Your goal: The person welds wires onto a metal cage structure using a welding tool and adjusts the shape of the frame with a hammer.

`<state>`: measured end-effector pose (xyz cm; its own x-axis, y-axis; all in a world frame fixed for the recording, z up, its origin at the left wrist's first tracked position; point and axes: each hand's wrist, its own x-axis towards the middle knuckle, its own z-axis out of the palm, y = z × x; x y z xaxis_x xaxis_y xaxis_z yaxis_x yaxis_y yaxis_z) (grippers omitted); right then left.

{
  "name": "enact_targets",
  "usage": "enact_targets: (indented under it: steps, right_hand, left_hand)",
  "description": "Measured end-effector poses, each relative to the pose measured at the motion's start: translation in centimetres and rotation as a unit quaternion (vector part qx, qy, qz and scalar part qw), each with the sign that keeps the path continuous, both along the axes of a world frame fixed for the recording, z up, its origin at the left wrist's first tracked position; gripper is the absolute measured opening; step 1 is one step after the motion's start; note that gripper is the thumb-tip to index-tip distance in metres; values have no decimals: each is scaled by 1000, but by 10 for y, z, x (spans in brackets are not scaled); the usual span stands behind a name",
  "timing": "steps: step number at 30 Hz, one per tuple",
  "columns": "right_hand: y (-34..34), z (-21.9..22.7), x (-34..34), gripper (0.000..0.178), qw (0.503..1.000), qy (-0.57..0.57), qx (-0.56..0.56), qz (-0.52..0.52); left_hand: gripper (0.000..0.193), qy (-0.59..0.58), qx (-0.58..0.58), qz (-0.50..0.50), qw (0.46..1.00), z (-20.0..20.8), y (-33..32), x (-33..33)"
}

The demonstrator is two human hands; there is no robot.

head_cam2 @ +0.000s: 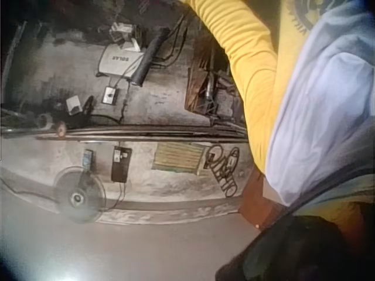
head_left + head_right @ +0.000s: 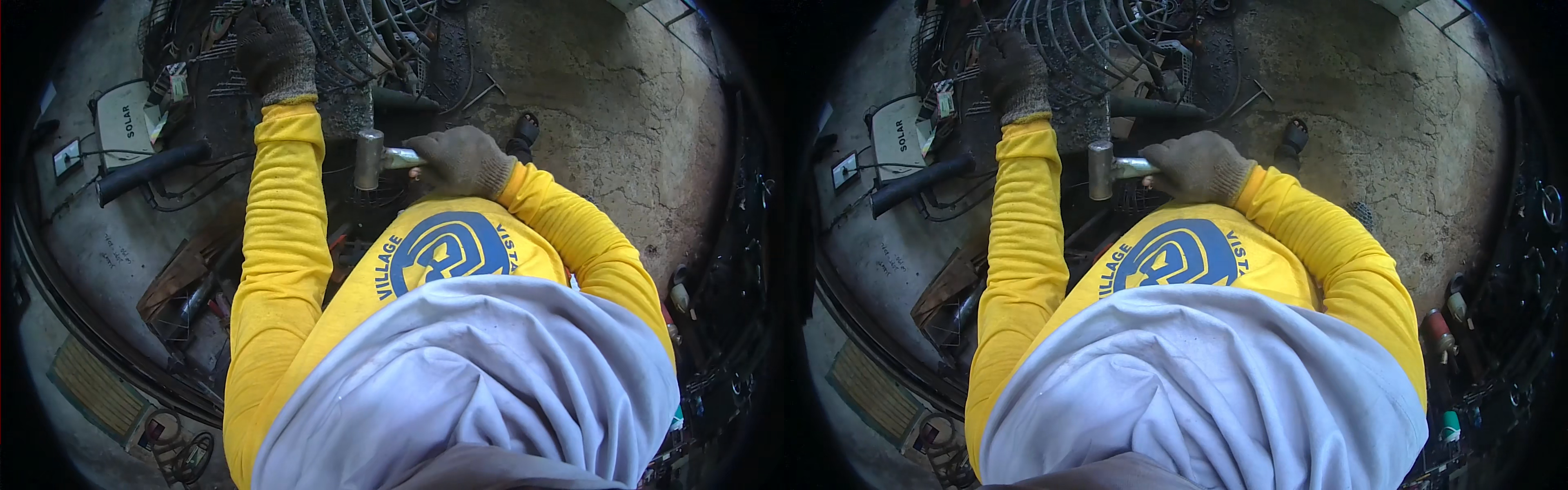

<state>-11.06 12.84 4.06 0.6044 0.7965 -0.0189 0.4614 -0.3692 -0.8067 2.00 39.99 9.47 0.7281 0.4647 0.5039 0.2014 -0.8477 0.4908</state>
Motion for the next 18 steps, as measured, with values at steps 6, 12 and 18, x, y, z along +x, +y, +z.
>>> enact_targets:
  steps: [6, 12, 18]
  right_hand:
    - [-4, -27, -3, 38, 990, 13, 9, -141]
    - [-3, -9, -6, 35, 997, 16, 25, -65]
    - [-6, -18, 2, 34, 991, 14, -14, -135]
  left_hand:
    - [42, -24, -10, -28, 999, 6, -7, -1]
    - [41, 1, 52, 73, 996, 14, -41, 3]
    - [39, -57, 49, -34, 997, -4, 7, 2]
